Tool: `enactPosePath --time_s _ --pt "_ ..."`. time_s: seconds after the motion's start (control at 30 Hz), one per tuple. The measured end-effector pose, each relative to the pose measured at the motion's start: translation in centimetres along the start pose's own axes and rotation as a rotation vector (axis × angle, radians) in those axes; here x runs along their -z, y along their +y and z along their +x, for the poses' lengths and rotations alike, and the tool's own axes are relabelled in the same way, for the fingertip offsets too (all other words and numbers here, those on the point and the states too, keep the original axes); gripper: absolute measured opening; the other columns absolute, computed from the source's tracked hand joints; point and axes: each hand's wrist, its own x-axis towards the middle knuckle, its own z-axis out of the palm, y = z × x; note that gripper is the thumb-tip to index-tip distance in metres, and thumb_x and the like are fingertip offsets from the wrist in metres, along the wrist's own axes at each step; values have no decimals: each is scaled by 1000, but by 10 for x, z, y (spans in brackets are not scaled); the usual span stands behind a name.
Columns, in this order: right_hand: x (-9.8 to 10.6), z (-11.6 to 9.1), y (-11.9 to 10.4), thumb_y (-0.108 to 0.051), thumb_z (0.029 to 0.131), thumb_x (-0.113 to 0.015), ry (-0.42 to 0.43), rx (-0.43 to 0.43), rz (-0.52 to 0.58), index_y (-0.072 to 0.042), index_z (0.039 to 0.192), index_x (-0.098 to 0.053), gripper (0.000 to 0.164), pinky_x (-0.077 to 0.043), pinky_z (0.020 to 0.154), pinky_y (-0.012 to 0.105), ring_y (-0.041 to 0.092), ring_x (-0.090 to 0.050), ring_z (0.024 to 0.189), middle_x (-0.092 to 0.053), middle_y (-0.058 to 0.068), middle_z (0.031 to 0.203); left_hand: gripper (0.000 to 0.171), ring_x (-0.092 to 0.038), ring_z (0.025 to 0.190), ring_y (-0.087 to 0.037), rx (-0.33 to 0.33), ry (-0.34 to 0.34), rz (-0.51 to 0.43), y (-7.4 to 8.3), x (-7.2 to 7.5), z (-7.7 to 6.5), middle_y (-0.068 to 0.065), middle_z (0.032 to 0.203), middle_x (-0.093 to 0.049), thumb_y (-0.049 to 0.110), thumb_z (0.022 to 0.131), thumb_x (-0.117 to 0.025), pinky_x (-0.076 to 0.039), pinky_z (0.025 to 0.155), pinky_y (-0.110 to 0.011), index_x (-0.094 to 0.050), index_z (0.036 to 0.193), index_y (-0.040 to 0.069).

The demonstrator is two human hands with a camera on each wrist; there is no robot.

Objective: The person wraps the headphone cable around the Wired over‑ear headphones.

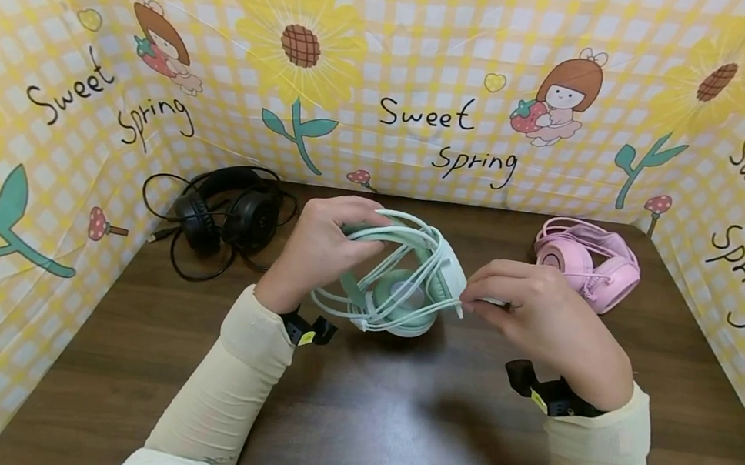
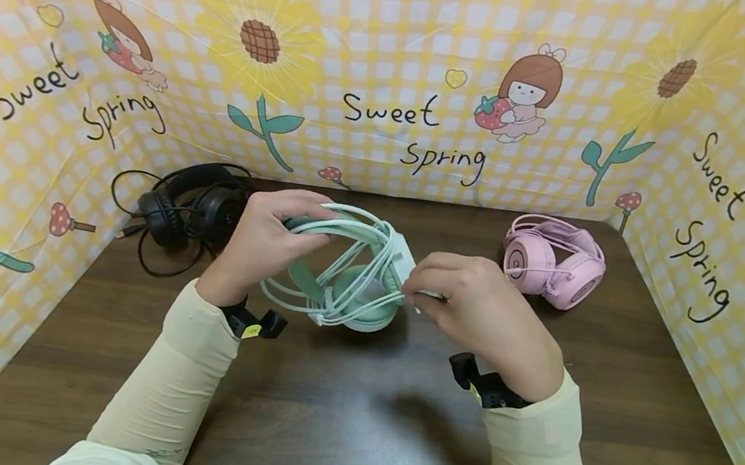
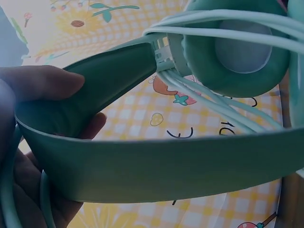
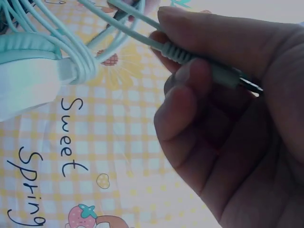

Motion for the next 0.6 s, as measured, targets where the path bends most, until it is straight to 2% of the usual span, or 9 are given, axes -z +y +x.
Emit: enactPosePath --time_s 0.1,0.33,0.6 --pt "1 1 0 8 67 -82 32 13 16 -19 83 -72 34 -47 69 17 3 -61 77 -65 -11 88 17 -63 104 -13 -4 -20 6 0 0 0 -6 105 -71 -2 77 -76 -53 71 -31 -79 91 7" --pt "1 2 0 6 68 -82 49 28 40 -19 82 -72 31 -45 69 15 2 -61 76 -66 -12 87 17 -63 102 -14 -24 -34 6 0 0 -1 -5 104 -71 -2 77 -76 -54 76 -31 -79 90 7" --pt "3 2 -3 9 69 -81 82 58 86 -17 86 -71 33 -47 71 15 1 -62 79 -66 -11 88 18 -63 99 -12 -8 -122 -24 2 -3 -1 0 100 -71 -2 78 -74 -53 78 -30 -79 91 10"
